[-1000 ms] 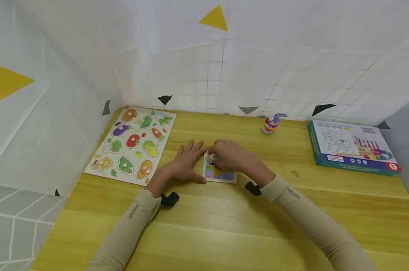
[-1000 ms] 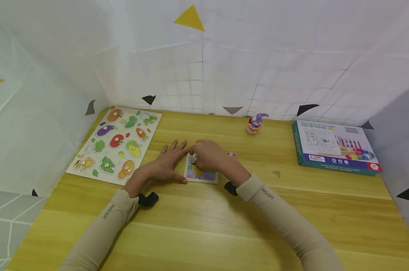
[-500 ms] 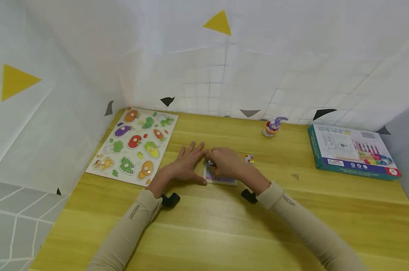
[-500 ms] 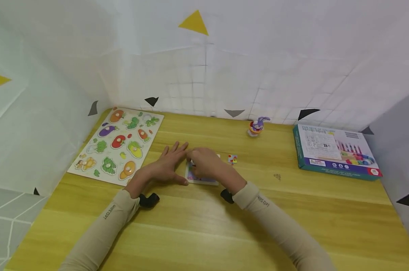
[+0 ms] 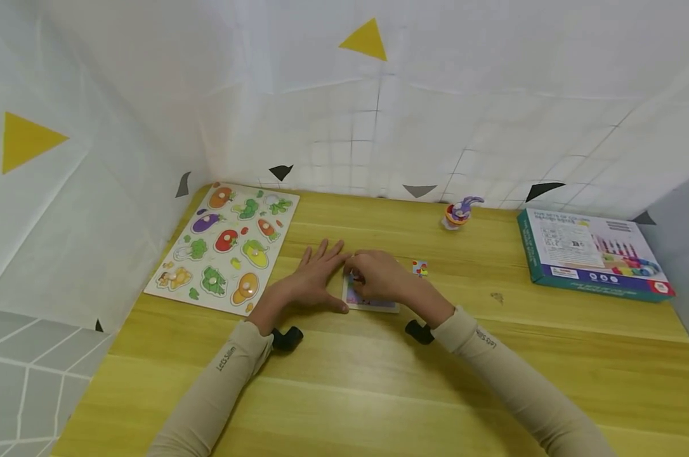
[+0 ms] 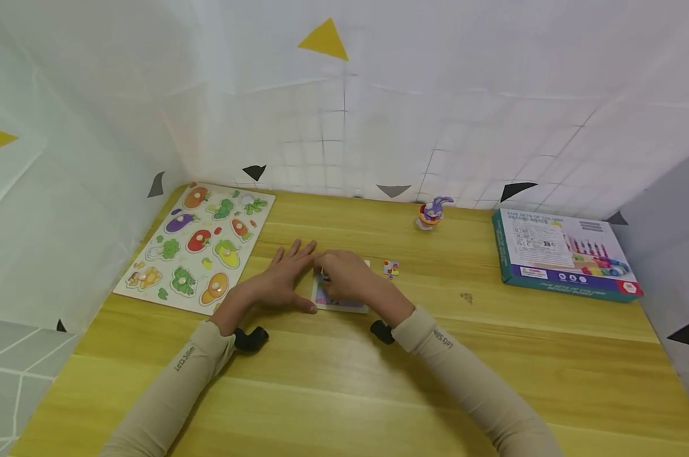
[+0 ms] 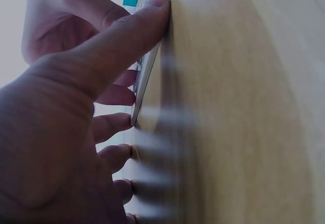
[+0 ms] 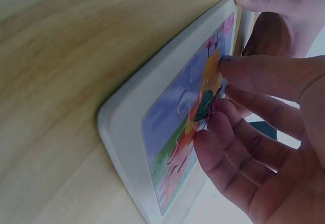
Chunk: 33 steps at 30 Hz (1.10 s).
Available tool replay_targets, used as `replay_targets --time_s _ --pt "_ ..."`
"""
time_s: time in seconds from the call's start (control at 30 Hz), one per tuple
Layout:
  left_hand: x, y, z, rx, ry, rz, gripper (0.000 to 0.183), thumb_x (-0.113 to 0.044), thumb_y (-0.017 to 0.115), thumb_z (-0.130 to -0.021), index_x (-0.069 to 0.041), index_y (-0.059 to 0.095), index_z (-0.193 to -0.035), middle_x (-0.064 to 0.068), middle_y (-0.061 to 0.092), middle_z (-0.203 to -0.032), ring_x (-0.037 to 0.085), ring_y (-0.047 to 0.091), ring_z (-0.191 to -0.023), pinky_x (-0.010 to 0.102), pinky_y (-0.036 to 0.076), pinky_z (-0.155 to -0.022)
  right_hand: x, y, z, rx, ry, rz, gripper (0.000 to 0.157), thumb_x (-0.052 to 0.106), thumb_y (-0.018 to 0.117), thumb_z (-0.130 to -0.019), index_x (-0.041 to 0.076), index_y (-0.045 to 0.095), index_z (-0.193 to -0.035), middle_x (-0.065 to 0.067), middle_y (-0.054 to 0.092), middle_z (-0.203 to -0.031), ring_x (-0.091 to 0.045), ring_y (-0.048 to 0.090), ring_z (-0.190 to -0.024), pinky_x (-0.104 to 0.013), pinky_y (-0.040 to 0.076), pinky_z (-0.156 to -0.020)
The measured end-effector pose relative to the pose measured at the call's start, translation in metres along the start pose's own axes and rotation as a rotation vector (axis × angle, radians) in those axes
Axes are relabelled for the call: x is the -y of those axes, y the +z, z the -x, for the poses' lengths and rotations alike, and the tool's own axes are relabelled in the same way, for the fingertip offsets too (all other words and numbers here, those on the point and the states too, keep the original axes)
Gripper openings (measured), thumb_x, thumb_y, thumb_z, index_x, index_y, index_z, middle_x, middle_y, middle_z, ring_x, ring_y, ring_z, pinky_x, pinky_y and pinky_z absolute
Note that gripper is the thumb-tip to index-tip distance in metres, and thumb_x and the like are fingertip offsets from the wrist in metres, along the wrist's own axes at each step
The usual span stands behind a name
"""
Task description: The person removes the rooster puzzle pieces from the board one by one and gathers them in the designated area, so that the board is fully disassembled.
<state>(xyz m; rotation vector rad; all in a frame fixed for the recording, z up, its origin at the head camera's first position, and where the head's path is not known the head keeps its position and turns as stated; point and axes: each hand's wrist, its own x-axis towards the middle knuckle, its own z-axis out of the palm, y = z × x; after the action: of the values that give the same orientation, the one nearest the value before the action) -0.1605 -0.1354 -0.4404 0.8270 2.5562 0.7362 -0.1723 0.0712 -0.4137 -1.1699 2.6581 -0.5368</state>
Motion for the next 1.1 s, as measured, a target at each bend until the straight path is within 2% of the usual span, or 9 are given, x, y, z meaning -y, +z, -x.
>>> replay_targets --time_s 0.13,0.37,0.57,0.8,1.0,1.1 --pt "0.0 0.0 0.0 0.004 -0.004 0.0 0.106 -0.054 0.083 -0.077 -0.022 0.025 -0.16 0.01 0.001 -0.167 0.034 -0.012 -0.151 0.057 -0.009 -0.117 -0.001 0.0 -0.001 -0.007 0.002 -0.022 0.024 0.007 0.077 -0.082 0.005 0.072 -0.105 -0.004 0.064 -0.089 -0.014 0.056 -0.075 -0.033 0.049 -0.068" --pt "0.001 0.001 0.0 0.011 -0.019 -0.014 0.109 -0.055 0.082 -0.077 -0.019 0.021 -0.161 0.009 0.0 -0.167 0.033 -0.013 -0.151 0.055 -0.01 -0.117 0.003 0.001 0.001 -0.029 0.02 -0.014 0.042 0.003 0.079 -0.079 0.005 0.066 -0.119 -0.006 0.063 -0.095 -0.015 0.054 -0.076 -0.031 0.048 -0.066" --pt "0.002 0.002 0.0 0.01 -0.015 -0.006 0.109 -0.055 0.082 -0.077 -0.02 0.023 -0.161 0.008 0.0 -0.167 0.032 -0.013 -0.151 0.055 -0.01 -0.117 0.007 0.005 0.006 -0.064 0.048 0.023 0.043 0.003 0.076 -0.08 0.008 0.065 -0.122 -0.005 0.062 -0.099 -0.014 0.054 -0.077 -0.031 0.049 -0.066" --pt "0.002 0.004 0.001 0.009 -0.009 -0.001 0.107 -0.055 0.082 -0.078 -0.019 0.024 -0.16 0.009 0.0 -0.167 0.033 -0.013 -0.151 0.056 -0.01 -0.117 0.01 0.006 0.008 -0.073 0.051 0.039 0.034 0.007 0.078 -0.081 0.008 0.066 -0.112 -0.005 0.06 -0.095 -0.016 0.054 -0.073 -0.033 0.049 -0.063" --pt "0.002 0.003 0.001 0.009 -0.008 -0.009 0.107 -0.055 0.082 -0.078 -0.019 0.024 -0.161 0.008 -0.001 -0.167 0.032 -0.014 -0.151 0.055 -0.011 -0.117 0.011 0.008 0.009 -0.107 0.048 0.061 0.035 0.01 0.081 -0.079 0.009 0.066 -0.111 -0.005 0.062 -0.098 -0.017 0.056 -0.077 -0.034 0.05 -0.064" --pt "0.002 0.001 0.001 0.01 -0.011 -0.017 0.108 -0.055 0.082 -0.077 -0.02 0.023 -0.161 0.008 -0.001 -0.167 0.033 -0.014 -0.151 0.055 -0.011 -0.117 0.011 0.006 0.01 -0.146 0.038 0.07 0.039 0.01 0.08 -0.08 0.012 0.068 -0.116 -0.004 0.062 -0.097 -0.014 0.054 -0.076 -0.031 0.049 -0.062"
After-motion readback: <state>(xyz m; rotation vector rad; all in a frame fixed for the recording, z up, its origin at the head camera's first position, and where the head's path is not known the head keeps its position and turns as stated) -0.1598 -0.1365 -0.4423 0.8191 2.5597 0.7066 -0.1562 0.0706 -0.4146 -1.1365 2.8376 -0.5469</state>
